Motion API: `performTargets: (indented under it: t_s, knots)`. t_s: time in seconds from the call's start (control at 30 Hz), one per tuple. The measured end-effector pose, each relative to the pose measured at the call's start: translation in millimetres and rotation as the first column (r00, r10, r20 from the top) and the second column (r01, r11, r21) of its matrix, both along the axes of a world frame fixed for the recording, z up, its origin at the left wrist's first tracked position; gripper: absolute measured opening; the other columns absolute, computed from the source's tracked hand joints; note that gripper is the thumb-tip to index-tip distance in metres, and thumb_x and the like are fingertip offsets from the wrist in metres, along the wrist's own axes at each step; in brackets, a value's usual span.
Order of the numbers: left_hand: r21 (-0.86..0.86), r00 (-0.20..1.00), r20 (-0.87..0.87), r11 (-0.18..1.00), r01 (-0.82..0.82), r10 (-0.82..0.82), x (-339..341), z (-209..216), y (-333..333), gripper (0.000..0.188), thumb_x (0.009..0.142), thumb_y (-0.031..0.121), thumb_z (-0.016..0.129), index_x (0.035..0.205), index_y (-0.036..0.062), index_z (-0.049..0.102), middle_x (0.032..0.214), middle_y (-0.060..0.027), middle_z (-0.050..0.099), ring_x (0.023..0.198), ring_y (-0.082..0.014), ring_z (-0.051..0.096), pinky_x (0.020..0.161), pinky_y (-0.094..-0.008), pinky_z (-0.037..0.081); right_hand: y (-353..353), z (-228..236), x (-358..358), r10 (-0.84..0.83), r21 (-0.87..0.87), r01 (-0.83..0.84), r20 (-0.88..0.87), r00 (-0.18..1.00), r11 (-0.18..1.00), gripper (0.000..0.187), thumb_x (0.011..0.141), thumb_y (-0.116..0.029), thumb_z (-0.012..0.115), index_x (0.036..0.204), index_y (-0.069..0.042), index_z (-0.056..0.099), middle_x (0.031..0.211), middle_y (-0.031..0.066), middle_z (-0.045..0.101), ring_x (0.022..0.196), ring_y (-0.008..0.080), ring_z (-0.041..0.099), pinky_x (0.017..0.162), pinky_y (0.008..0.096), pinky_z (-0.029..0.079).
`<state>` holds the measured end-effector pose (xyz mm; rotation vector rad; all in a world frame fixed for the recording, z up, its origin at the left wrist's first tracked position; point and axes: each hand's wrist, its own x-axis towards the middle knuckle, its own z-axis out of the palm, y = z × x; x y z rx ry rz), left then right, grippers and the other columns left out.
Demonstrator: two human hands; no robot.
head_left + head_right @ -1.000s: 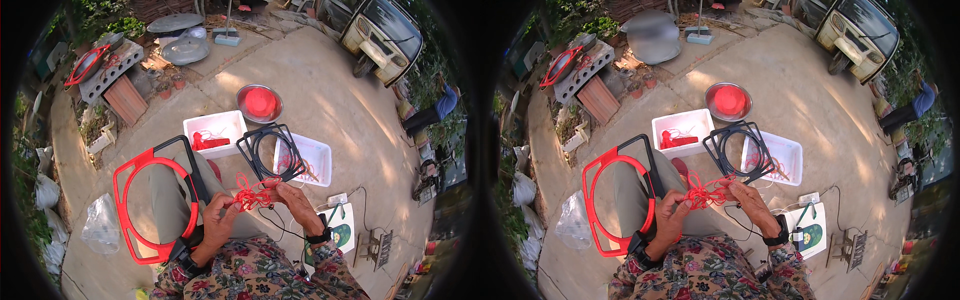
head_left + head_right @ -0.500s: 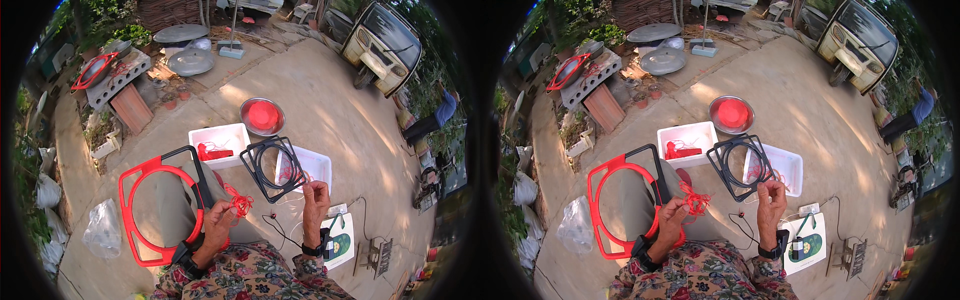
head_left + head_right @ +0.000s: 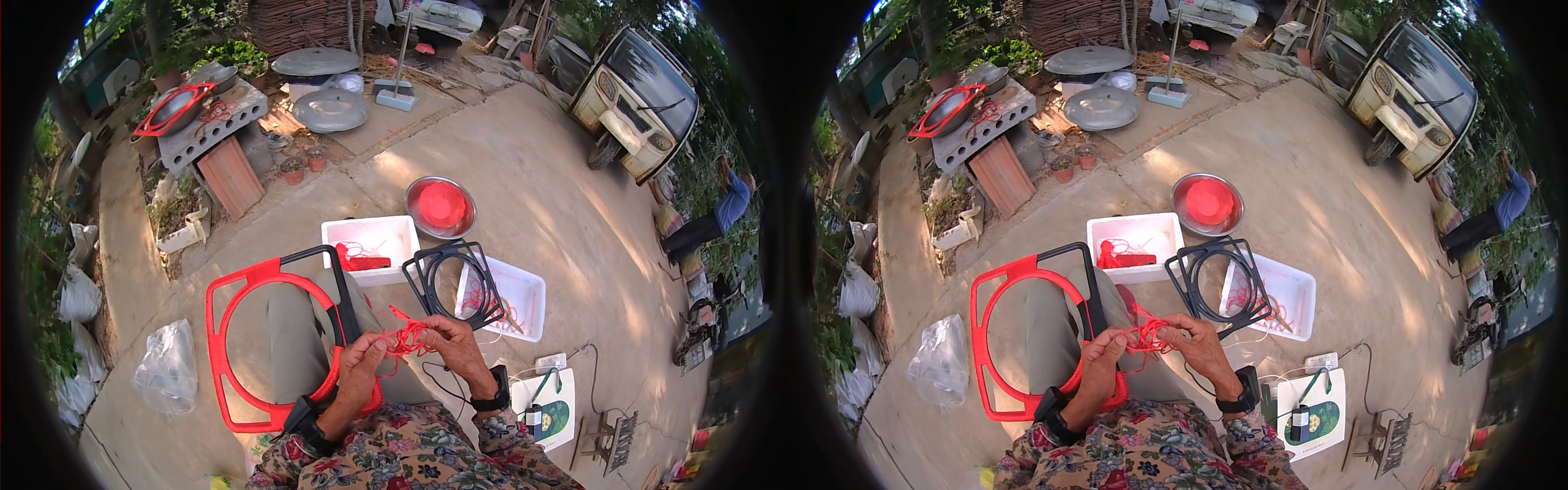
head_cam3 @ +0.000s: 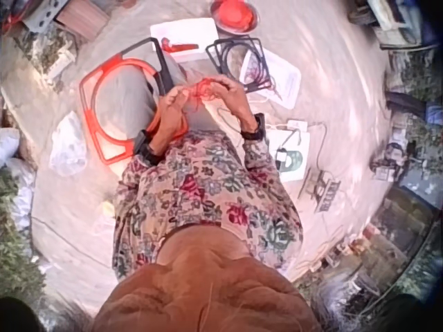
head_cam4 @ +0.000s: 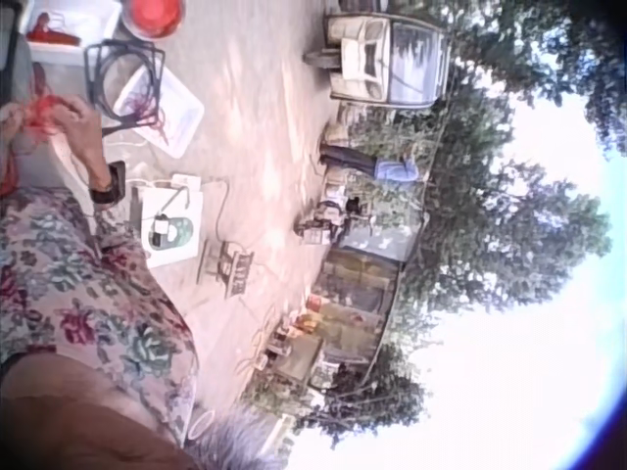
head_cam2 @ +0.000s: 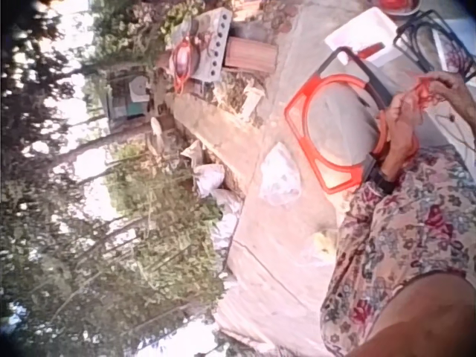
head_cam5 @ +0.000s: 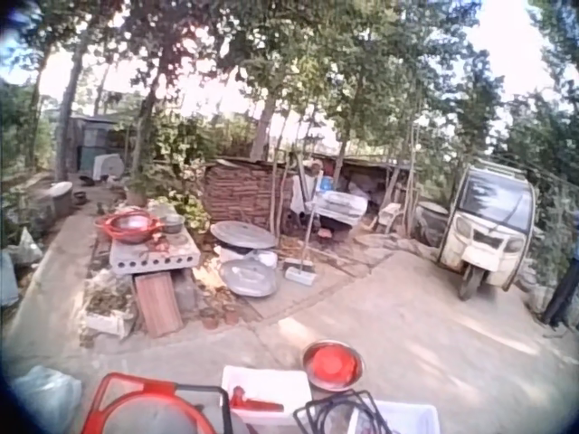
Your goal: Tying red wire or cord around plastic frames, likely for furniture assembly.
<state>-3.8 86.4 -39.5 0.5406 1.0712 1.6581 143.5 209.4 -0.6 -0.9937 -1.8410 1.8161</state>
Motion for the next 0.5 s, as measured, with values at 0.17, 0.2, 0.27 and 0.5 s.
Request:
performTargets:
  t_s: [0.17,0.2,0.27,0.5]
  knots:
    - [0.006,0.989,-0.141,0.999,-0.038,0.038,9.4,7.9,4.6,0.025,0.092,0.018,0.057,0.109,-0.0009,0.058,0.095,-0.0046,0.062,0.094,-0.012,0.056,0.08,-0.0263,0.046,37.5,25.7,32.1,-0.158,0.058,0.161,-0.06,0.986,0.985,0.025,0.089,-0.022,0.063,0.103,-0.001,0.064,0.084,0.0009,0.065,0.073,0.0062,0.056,0.065,0.0221,0.047]
    - [0.008,0.963,-0.268,1.0,-0.011,0.012,10.3,5.7,4.0,0.025,0.09,0.015,0.059,0.11,-0.0004,0.058,0.094,-0.0058,0.062,0.092,-0.0121,0.056,0.08,-0.0264,0.046,42.8,36.5,35.3,-0.174,0.064,0.18,-0.09,0.981,0.982,0.025,0.089,-0.021,0.063,0.104,0.0,0.064,0.084,0.0006,0.064,0.073,0.0061,0.056,0.065,0.0219,0.047]
    - [0.024,0.922,-0.387,0.999,0.03,-0.018,11.7,2.5,4.3,0.026,0.088,0.012,0.061,0.111,0.0,0.058,0.093,-0.0071,0.062,0.09,-0.0121,0.056,0.079,-0.0265,0.046,56.2,47.4,47.1,-0.202,0.048,0.207,-0.091,0.975,0.977,0.024,0.09,-0.02,0.063,0.103,-0.001,0.063,0.083,-0.0004,0.064,0.073,0.0057,0.056,0.065,0.0209,0.046]
    - [-0.049,0.895,-0.432,0.994,0.097,-0.109,17.0,2.7,1.1,0.014,0.085,0.007,0.064,0.096,-0.0012,0.063,0.066,-0.0003,0.06,0.064,-0.0034,0.051,0.058,-0.0207,0.042,97.4,59.3,83.1,-0.093,0.184,0.064,0.151,0.984,0.981,0.022,0.09,-0.022,0.062,0.1,-0.002,0.064,0.082,-0.0007,0.064,0.07,0.0056,0.055,0.063,0.0208,0.045]
